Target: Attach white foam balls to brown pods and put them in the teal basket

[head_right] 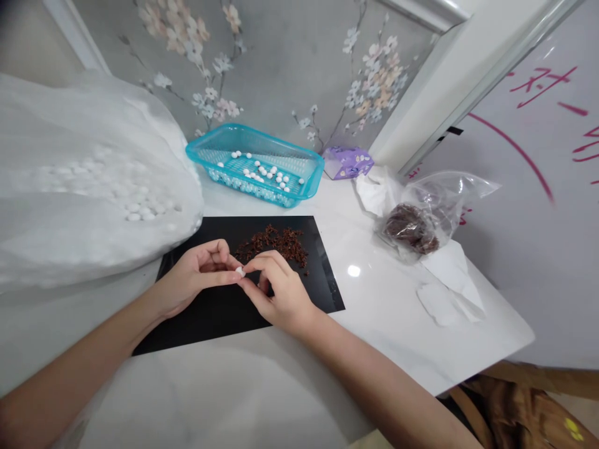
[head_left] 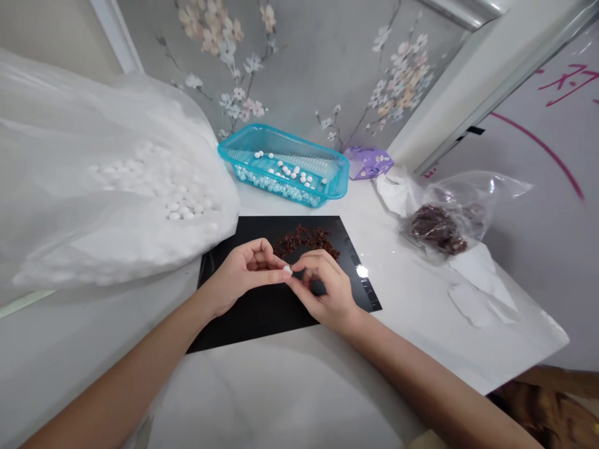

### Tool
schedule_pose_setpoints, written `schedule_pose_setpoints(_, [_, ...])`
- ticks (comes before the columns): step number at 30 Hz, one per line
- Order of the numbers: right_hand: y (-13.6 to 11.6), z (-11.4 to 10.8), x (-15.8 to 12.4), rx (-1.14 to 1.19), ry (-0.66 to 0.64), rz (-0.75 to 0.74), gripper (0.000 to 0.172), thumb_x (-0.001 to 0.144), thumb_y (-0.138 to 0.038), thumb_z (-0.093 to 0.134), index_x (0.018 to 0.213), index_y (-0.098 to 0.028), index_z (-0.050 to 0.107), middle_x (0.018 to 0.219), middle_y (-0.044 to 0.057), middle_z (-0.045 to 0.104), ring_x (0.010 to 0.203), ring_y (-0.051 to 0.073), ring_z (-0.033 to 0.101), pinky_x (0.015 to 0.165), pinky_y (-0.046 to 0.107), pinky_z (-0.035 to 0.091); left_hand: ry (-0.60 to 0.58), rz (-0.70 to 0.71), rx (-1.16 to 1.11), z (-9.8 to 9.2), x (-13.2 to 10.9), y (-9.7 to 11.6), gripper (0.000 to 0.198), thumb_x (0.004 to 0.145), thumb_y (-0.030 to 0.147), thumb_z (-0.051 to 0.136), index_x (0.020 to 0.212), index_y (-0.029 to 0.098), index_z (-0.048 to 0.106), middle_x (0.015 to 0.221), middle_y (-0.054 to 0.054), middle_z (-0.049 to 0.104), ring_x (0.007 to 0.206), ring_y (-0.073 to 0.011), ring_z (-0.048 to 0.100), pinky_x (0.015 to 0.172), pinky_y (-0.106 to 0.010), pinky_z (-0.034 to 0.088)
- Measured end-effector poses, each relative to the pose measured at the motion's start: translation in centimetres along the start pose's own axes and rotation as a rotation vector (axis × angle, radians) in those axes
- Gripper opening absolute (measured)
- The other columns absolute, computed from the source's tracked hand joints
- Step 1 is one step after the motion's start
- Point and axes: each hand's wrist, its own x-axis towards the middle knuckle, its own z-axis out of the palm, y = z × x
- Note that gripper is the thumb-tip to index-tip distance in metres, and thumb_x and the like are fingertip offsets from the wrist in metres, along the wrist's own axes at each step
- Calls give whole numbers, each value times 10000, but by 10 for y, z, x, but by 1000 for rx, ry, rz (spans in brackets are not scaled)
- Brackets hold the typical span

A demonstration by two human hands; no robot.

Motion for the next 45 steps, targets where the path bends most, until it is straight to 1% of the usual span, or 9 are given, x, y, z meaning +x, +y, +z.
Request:
schedule_pose_setpoints(7, [4,-3,3,-99,-61,-7,189,829,-230,559,1018,-231,564,935,44,576,515,59,494,513,221,499,5,16,-16,1,0,1,289,632,193,745,779,188,496,799,7,690,776,-128,634,757,-257,468])
schedule_pose_setpoints(14, [22,-26,61,-340,196,60,174,816,-323,573,907,-199,654,907,40,579,497,65,460,536,250,453,-13,41,-30,-1,1,-3,272,680,217,709,853,183,502,866,-31,691,808,-132,626,764,-262,442])
schedule_pose_setpoints(18, [50,-37,115,-553,148,103,268,841,-324,517,995,-169,672,940,80,604,626,138,533,639,312,459,-21,38,-13,0,-1,-2,246,674,220,706,824,170,518,833,-32,677,778,-126,613,725,-253,437])
schedule_pose_setpoints(23, [74,-20,153,-665,-104,227,238,762,-178,581,960,-74,662,975,167,602,886,268,565,809,402,442,-28,53,-19,1,-1,-2,230,677,225,699,822,165,531,819,-33,669,750,-124,609,713,-256,447])
schedule_pose_setpoints(29, [13,32,158,-535,-66,-100,220,850,-166,450,1001,-129,606,1022,115,579,1014,233,496,919,364,381,-31,58,-54,1,0,-4,195,693,244,684,802,162,545,785,-32,674,726,-124,614,686,-246,453])
schedule_pose_setpoints(33, [-28,72,156,-505,-459,-253,198,856,-173,437,891,-144,630,988,91,589,908,196,544,712,288,441,-32,93,-76,1,0,-7,190,676,212,689,835,152,604,741,-22,673,712,-132,613,675,-249,459])
schedule_pose_setpoints(37, [-30,96,154,-672,-589,-192,215,814,-80,431,858,-118,638,1001,119,583,840,207,572,599,285,420,-22,101,-60,2,-2,-7,136,667,185,681,792,135,663,716,-33,672,711,-145,605,681,-265,465])
schedule_pose_setpoints(40, [-26,92,153,-614,-532,-149,216,839,-107,424,903,-122,630,1017,106,576,777,185,575,586,286,415,-10,91,-100,1,-2,-7,128,676,216,680,776,139,659,695,-27,663,684,-140,599,676,-267,467])
schedule_pose_setpoints(45, [-18,49,144,-263,-214,-94,157,843,-231,515,937,-146,608,959,52,567,642,95,512,620,248,429,70,108,-295,-3,1,-8,201,775,332,592,836,150,650,779,-43,669,692,-119,596,670,-234,463])
